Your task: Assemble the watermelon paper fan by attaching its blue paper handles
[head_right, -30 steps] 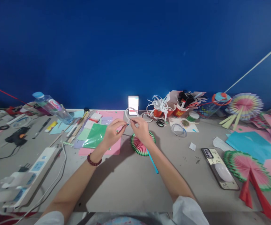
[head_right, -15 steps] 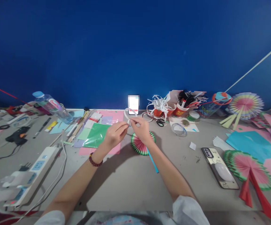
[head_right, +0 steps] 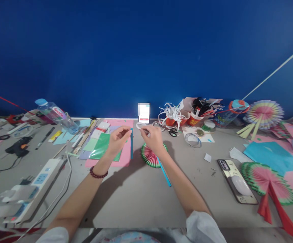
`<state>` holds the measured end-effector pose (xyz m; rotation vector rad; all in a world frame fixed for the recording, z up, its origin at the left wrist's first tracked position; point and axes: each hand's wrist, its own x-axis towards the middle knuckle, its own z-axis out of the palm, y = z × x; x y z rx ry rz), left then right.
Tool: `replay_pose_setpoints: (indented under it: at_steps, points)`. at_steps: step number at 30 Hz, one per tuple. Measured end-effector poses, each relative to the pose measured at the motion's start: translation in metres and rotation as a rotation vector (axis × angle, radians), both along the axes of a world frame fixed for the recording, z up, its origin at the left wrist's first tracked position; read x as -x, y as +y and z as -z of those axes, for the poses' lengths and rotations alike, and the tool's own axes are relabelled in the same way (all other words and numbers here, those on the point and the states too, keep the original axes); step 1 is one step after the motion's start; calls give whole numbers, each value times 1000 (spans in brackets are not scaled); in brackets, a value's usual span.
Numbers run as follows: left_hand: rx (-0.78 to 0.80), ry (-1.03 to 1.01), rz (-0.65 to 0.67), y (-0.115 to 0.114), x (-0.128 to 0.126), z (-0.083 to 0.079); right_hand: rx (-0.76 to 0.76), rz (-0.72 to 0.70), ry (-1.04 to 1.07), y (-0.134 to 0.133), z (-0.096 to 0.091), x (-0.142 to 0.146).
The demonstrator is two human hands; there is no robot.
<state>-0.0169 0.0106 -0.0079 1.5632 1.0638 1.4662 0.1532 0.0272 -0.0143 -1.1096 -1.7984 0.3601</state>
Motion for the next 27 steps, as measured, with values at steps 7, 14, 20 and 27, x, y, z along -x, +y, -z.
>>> replay_pose_setpoints:
  at_steps: [7,14,20,27]
  points:
    - [168,-110,25,4,0,-2,22,66,15,-2,2,-1]
    - [212,-131,39,5,0,2,-26,64,-52,-1,-2,-3]
    - [225,-105,-14,6,3,1,-56,103,-98,2,-1,-8]
    - [377,-84,109,7,4,0,-6,37,-5,4,-8,-17]
